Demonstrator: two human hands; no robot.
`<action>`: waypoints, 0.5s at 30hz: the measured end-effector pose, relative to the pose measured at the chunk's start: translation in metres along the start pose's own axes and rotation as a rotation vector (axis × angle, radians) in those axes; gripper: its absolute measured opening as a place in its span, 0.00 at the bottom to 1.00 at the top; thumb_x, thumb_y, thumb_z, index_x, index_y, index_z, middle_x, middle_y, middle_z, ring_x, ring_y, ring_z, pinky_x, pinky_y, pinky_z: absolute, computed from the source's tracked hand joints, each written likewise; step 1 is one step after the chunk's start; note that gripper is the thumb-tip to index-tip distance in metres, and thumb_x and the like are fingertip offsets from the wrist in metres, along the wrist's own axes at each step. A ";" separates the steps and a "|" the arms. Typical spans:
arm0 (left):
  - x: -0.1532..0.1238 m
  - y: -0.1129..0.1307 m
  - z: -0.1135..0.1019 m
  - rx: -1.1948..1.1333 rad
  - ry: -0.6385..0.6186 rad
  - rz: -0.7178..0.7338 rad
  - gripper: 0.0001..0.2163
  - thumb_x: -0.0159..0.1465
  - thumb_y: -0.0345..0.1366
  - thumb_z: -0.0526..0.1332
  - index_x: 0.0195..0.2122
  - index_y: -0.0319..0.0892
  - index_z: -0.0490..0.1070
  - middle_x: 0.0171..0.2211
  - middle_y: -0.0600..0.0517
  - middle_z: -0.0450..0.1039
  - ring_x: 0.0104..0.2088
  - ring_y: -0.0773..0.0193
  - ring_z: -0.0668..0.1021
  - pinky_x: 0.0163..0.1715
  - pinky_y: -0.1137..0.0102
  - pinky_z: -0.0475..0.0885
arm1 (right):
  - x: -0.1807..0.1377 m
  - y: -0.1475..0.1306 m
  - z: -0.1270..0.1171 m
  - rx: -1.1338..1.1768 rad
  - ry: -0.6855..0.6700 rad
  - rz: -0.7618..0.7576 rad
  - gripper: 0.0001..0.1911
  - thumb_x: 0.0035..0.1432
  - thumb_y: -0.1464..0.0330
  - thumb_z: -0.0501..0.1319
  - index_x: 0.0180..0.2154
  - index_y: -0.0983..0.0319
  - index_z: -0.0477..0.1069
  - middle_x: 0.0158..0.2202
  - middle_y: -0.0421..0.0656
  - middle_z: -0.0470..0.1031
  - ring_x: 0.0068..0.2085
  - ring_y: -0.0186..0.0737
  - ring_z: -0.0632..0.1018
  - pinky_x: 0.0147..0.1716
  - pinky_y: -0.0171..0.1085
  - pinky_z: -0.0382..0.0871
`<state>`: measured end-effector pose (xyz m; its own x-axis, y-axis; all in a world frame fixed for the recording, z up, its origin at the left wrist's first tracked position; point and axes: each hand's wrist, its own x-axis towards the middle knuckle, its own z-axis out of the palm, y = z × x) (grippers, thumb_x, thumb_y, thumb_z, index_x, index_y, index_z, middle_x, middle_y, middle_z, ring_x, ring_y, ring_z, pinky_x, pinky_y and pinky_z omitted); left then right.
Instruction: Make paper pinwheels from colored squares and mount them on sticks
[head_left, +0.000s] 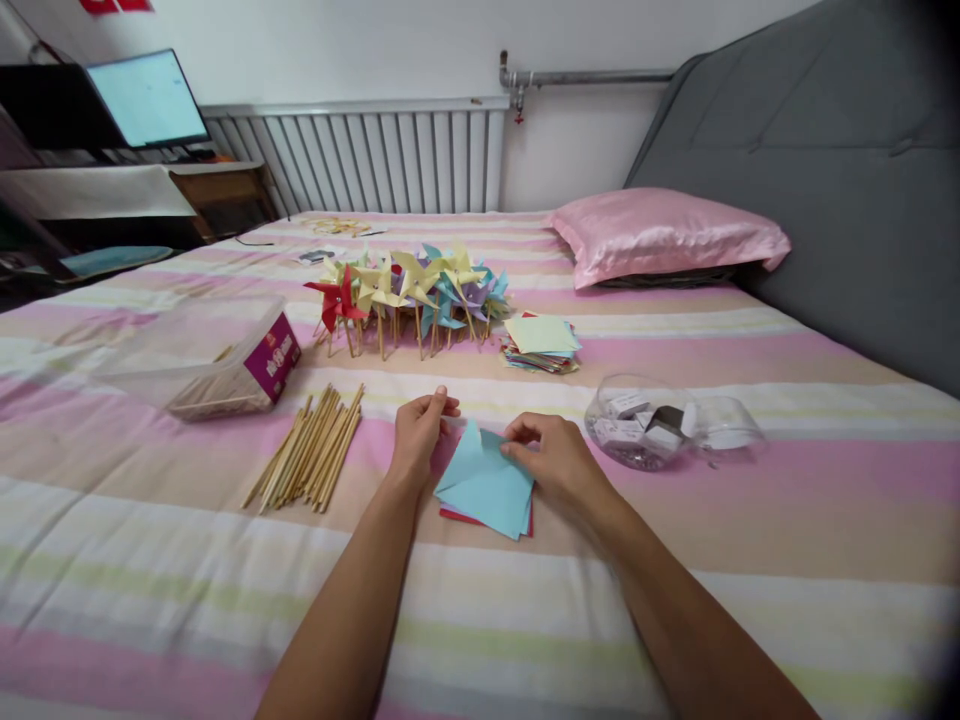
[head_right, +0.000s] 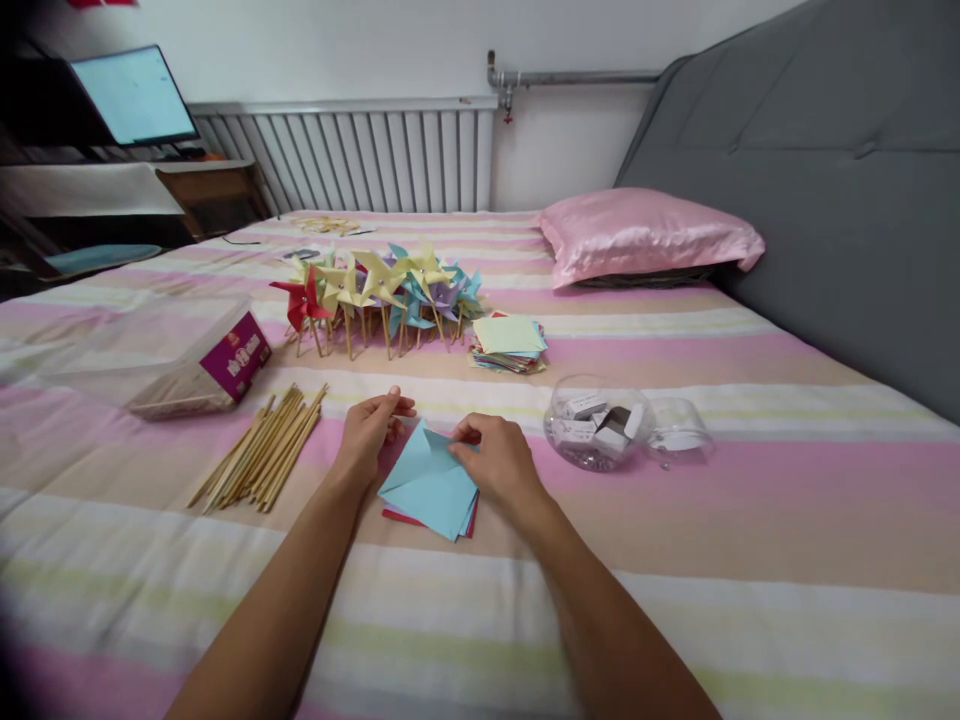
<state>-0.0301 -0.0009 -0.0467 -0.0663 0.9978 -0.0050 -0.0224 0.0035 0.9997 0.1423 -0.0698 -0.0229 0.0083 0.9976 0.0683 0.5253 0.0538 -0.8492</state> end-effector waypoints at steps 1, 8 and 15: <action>0.000 0.001 0.000 -0.010 0.010 -0.004 0.21 0.54 0.52 0.63 0.27 0.34 0.74 0.24 0.47 0.74 0.17 0.74 0.66 0.18 0.75 0.56 | 0.003 0.004 -0.003 0.124 -0.021 -0.025 0.01 0.49 0.70 0.62 0.27 0.61 0.71 0.28 0.41 0.76 0.31 0.38 0.75 0.32 0.36 0.65; 0.013 0.052 0.010 0.065 -0.160 0.000 0.29 0.55 0.60 0.57 0.29 0.34 0.76 0.27 0.43 0.76 0.21 0.68 0.71 0.23 0.72 0.62 | 0.016 0.020 -0.022 0.689 0.102 0.030 0.16 0.43 0.59 0.68 0.30 0.63 0.71 0.24 0.38 0.73 0.24 0.32 0.71 0.26 0.31 0.62; 0.006 0.055 0.029 -0.124 -0.598 -0.293 0.31 0.53 0.62 0.56 0.34 0.35 0.78 0.31 0.44 0.78 0.29 0.61 0.77 0.33 0.69 0.68 | 0.023 0.027 -0.020 0.697 0.295 -0.059 0.14 0.46 0.60 0.68 0.32 0.62 0.75 0.28 0.41 0.77 0.29 0.35 0.75 0.29 0.33 0.66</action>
<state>-0.0028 0.0072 0.0092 0.5222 0.8221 -0.2268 -0.0717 0.3073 0.9489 0.1741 -0.0459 -0.0339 0.2755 0.9446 0.1783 -0.1261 0.2194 -0.9675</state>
